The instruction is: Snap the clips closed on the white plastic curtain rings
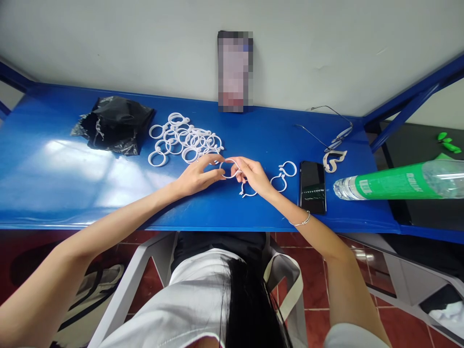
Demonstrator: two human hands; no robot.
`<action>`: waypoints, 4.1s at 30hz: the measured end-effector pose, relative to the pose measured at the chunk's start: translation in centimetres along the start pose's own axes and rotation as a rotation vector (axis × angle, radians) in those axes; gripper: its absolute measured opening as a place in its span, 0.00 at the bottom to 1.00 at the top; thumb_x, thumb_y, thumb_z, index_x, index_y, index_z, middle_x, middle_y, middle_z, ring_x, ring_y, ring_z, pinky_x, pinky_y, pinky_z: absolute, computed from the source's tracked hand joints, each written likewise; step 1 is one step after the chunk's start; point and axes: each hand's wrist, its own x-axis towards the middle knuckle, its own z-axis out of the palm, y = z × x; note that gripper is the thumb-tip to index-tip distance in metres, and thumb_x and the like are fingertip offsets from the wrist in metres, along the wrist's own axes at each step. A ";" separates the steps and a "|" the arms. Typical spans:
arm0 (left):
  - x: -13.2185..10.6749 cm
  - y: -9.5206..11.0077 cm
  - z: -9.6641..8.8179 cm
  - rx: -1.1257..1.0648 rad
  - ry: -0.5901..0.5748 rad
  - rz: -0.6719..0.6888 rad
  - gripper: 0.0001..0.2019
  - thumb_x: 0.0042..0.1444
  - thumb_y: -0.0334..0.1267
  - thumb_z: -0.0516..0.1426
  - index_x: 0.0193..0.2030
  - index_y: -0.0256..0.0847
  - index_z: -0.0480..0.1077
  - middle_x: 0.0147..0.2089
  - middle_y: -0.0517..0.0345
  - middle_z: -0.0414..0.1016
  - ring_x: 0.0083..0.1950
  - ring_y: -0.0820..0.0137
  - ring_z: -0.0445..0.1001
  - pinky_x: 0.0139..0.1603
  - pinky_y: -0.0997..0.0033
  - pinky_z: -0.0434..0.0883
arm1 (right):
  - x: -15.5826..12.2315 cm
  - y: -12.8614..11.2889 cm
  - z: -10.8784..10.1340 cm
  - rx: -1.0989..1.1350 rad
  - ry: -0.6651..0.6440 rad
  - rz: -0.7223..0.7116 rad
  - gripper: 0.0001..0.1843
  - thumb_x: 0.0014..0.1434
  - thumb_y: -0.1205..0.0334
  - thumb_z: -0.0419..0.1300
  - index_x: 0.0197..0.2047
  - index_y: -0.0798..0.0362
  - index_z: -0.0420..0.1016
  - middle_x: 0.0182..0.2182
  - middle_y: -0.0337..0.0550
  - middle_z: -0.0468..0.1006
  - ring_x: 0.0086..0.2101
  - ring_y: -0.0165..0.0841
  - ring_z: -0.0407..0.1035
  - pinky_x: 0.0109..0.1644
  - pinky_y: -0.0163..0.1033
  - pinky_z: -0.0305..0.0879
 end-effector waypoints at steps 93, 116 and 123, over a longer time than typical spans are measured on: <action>0.0 0.4 -0.5 -0.334 0.165 -0.193 0.22 0.52 0.54 0.63 0.44 0.36 0.76 0.22 0.62 0.70 0.21 0.78 0.66 0.25 0.79 0.67 | -0.4 0.4 -0.3 -0.790 0.141 -0.662 0.14 0.65 0.54 0.56 0.30 0.51 0.74 0.25 0.42 0.76 0.26 0.33 0.70 0.31 0.38 0.65; 0.1 -0.9 -0.7 -0.187 0.090 -0.277 0.25 0.57 0.51 0.60 0.57 0.40 0.68 0.47 0.47 0.74 0.48 0.62 0.74 0.49 0.63 0.71 | -0.1 -2.0 -2.7 -1.151 -0.028 -0.568 0.11 0.66 0.60 0.54 0.48 0.52 0.74 0.40 0.48 0.81 0.38 0.39 0.74 0.38 0.43 0.69; 0.2 -2.4 -0.5 -0.025 0.100 -0.399 0.24 0.57 0.52 0.59 0.56 0.42 0.67 0.53 0.44 0.70 0.55 0.55 0.68 0.57 0.52 0.64 | -0.7 -3.3 -5.3 -1.226 -0.267 -0.288 0.13 0.57 0.50 0.63 0.38 0.51 0.74 0.32 0.42 0.78 0.32 0.36 0.70 0.32 0.39 0.62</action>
